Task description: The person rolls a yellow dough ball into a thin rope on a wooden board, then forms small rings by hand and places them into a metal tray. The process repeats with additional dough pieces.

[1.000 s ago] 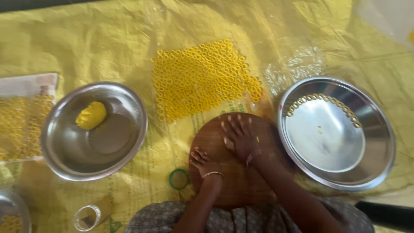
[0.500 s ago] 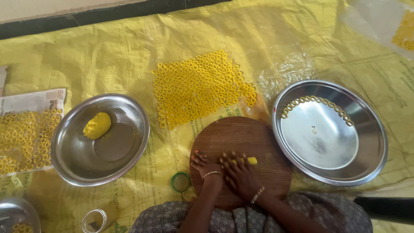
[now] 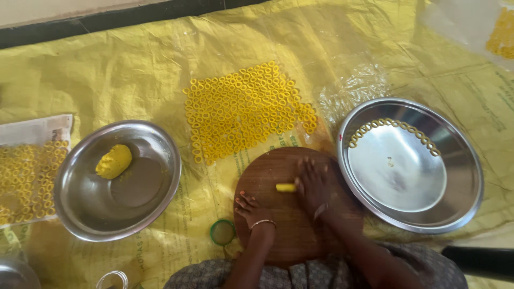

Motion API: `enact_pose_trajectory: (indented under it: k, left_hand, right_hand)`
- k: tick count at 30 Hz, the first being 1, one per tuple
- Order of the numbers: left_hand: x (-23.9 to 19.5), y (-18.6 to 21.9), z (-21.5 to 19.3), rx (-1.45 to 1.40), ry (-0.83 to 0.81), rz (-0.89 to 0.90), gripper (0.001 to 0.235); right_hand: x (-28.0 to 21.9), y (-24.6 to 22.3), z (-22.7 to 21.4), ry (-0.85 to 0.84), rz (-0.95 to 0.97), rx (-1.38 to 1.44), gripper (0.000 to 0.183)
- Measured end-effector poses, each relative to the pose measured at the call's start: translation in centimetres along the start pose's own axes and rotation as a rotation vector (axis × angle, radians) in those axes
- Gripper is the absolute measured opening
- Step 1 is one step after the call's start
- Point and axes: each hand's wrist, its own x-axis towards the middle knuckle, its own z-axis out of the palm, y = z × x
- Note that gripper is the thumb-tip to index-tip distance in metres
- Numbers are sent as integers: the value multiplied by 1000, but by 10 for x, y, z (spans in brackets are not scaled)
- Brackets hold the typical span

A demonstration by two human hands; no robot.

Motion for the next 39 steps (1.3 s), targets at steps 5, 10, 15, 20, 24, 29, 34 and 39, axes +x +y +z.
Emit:
enact_pose_trajectory:
  k: [5,10,15,20,24,29,34,39]
  left_hand:
    - [-7,1,-3,11,-32,38,89]
    - [-9,-7,-18,48,-121,117,72]
    - [-11,-10,-23,52,-171,151,90]
    - [-18,-16,-22,-38,-25,110,94]
    - [-19,-16,-28,4,-161,174,88]
    - [-11,-8,-21,-36,-32,81,86]
    - [-6,-2,-1,-1,-5,49,87]
    - [9,7,13,38,18,-4,85]
  right_hand:
    - [94,29,6,75,-29,-101,67]
    - [42,22,-5,11,-159,-8,67]
    - [-65,40,-37,-9,-351,34,70]
    - [-126,66,-78,-15,-437,-34,64]
    - [-132,55,-79,-54,-438,102,67]
    - [-39,35,-31,-99,-350,70,63]
    - [88,27,11,-41,-171,-90,64]
    - [76,25,22,53,-162,-116,64]
